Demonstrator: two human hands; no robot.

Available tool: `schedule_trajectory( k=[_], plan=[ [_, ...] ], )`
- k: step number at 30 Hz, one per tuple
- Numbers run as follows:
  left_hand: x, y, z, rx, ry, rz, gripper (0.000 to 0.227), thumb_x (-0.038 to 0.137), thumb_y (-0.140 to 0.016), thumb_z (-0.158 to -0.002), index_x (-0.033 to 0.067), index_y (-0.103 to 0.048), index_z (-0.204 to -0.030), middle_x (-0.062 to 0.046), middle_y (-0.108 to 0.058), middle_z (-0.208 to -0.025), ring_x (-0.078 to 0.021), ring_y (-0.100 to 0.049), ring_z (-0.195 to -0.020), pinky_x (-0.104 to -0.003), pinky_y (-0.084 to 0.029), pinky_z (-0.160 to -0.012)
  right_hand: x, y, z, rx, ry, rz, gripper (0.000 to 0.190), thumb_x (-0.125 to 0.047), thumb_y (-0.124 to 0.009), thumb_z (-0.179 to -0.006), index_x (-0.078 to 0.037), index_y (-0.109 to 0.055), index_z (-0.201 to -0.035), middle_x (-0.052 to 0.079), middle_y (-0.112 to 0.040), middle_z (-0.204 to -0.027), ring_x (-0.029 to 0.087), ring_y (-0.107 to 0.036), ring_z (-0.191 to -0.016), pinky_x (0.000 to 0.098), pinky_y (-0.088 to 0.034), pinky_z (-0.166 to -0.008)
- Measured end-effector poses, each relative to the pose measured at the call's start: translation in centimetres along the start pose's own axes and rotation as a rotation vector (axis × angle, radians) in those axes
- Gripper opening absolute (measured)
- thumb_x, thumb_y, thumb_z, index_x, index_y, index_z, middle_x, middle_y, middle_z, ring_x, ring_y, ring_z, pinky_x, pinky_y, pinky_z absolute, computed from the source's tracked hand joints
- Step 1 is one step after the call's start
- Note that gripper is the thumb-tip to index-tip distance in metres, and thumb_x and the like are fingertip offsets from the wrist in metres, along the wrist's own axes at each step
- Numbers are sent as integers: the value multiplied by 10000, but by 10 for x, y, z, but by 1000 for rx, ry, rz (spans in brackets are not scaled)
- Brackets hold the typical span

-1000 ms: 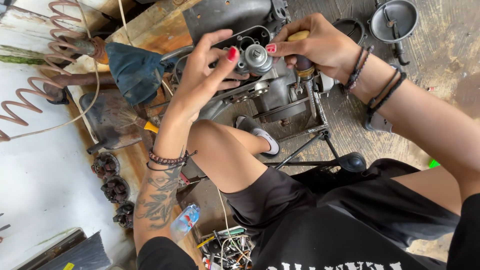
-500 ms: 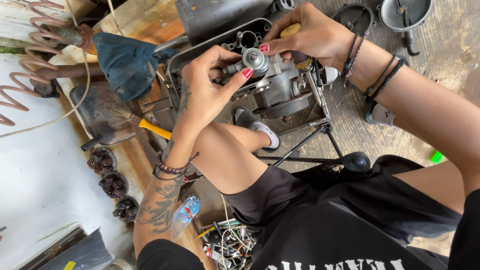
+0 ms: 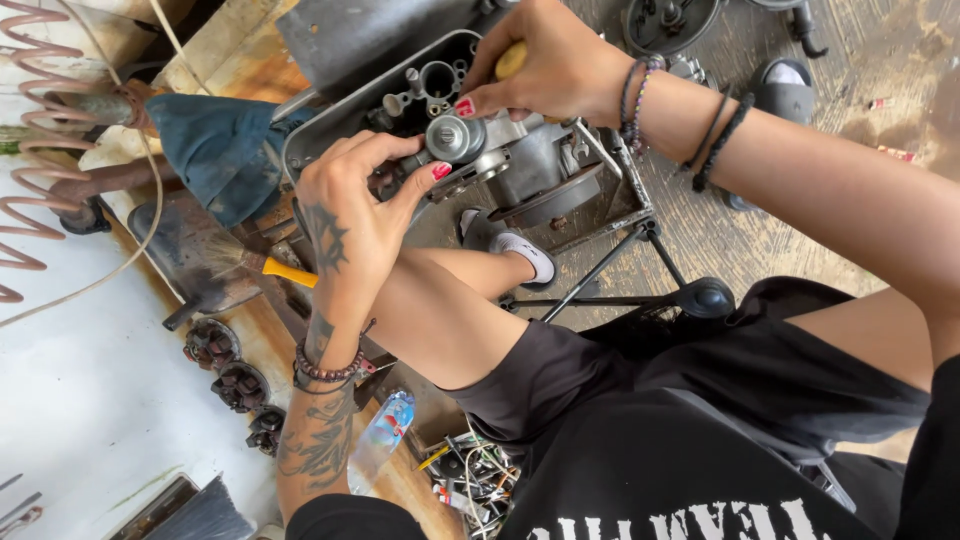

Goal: The person uses a screwdriver to loosen and remove a bolt from a small engine component. They then detach the component, inspect it, and reattach it to the engine, tightening the bolt back into place.

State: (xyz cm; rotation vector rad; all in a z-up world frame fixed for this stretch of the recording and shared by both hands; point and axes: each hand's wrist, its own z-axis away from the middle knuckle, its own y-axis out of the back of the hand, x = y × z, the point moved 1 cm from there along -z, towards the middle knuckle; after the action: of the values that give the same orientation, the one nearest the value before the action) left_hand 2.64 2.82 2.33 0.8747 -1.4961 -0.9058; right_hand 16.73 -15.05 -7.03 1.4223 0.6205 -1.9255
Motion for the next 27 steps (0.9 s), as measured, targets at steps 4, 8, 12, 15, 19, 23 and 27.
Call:
schedule_trajectory(
  k=[4,8,12,15,19,23,27],
  plan=[
    [9,4,-2,-11,-37,-35,237,299,-797,-971,67,-757,-993,-55,-740,-935,-300,-644,-846,-406,-450,-718,8,1,-5,-2,54,72,107,-153,-877,-863,-136,-774,-888,-18,-691,-709,25,-594,-553,134,-515,-491],
    [3,0,1,-34,-56,-131,220,265,-823,-969,59,-752,-998,-72,-707,-921,-318,-612,-808,-436,-437,-681,28,0,-18,65,289,395,145,-328,-890,-806,-231,-793,-852,-84,-717,-723,46,-622,-660,262,-459,-614],
    [6,-3,5,-21,12,-99,191,177,-866,-924,41,-761,-1009,-68,-653,-907,-263,-605,-710,-388,-442,-616,30,-4,-19,162,471,406,172,-299,-951,-759,-215,-810,-811,-77,-758,-750,86,-663,-677,294,-465,-642],
    [7,-2,5,-16,15,-101,215,224,-862,-939,42,-771,-1011,-50,-660,-904,-239,-600,-644,-382,-451,-603,35,-5,-25,136,403,425,180,-321,-930,-752,-233,-777,-785,-106,-716,-723,78,-624,-676,295,-444,-619],
    [6,-4,4,-26,13,-127,210,197,-882,-918,44,-768,-1005,-56,-654,-917,-274,-608,-701,-413,-426,-621,33,-4,-29,124,351,482,178,-350,-909,-729,-248,-766,-753,-97,-700,-691,112,-622,-649,330,-455,-584],
    [7,-2,3,-47,-33,-165,196,166,-865,-924,37,-767,-1033,-87,-661,-953,-341,-662,-818,-448,-456,-674,28,-8,-35,84,239,596,282,-481,-942,-748,-277,-747,-739,-85,-655,-626,140,-584,-580,364,-412,-515],
    [13,1,0,-68,-137,-171,173,51,-826,-919,-21,-733,-1046,-136,-641,-959,-377,-641,-862,-467,-473,-730,20,-9,-34,122,312,695,256,-488,-902,-748,-272,-765,-741,-41,-679,-631,211,-647,-592,414,-461,-481]
  ],
)
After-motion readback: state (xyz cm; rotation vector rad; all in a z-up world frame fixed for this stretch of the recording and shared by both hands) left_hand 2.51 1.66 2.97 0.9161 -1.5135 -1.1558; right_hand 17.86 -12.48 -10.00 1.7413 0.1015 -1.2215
